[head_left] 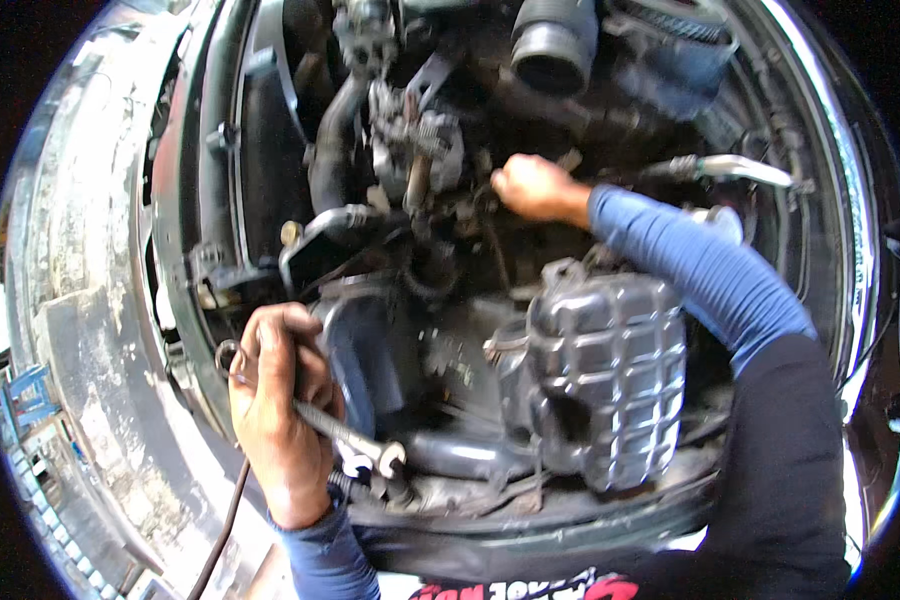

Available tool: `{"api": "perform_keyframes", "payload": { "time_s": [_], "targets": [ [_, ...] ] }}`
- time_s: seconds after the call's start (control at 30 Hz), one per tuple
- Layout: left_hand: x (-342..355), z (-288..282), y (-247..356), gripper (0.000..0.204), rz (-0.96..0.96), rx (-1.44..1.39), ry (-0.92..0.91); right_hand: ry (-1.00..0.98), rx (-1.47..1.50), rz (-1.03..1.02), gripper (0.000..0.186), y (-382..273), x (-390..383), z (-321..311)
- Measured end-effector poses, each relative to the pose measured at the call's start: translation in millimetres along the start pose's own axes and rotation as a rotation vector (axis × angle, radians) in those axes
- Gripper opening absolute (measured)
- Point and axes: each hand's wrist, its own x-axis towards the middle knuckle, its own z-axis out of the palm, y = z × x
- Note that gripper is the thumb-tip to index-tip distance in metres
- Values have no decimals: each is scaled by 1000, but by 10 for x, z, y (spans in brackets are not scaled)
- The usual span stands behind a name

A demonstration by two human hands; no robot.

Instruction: The person works on a car engine with the hood open, using wrenches to loosen and tighten bolts on engine components. They place a protective mat over the front fender, retrieve tools from a nearby bench, and repeatedly adjust parts within the engine bay.

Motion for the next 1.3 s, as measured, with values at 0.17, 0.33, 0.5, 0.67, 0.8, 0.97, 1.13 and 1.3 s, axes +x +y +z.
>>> {"api": "perform_keyframes", "payload": {
  "time_s": [0.17, 0.33, 0.5, 0.67, 0.8, 0.97, 1.13, 1.3],
  "targets": [
    [-28, 18, 58, 31, -11, -70, -48, 27, -7, -120, 46, 19, -108, 40],
    [27, -51, 13, 30, -29, -104, -42, 23, -138, -319, 24, 373, -166, 608],
    [1, 20, 63, 29, -38, -87, -51, -71, -199, -331, 26, 301, -185, 577],
    [14, -10, 30, 29, -18, -63, -28, 136, 76, 109, 36, 96, -262, 425],
    [3, 53, 38, 28, 4, -25, 16, 297, 182, 68, 38, 60, -186, 185],
    [34, -5, -39, 28, 30, -44, -9, 168, 115, 176, 43, -177, 59, -342],
    [68, -55, -42, 29, 57, -14, -2, 136, 108, 231, 48, -165, 195, -529],
    [32, -75, -26, 28, 46, 5, 7, 161, 104, 160, 44, -95, 353, -550]
  ]
}}
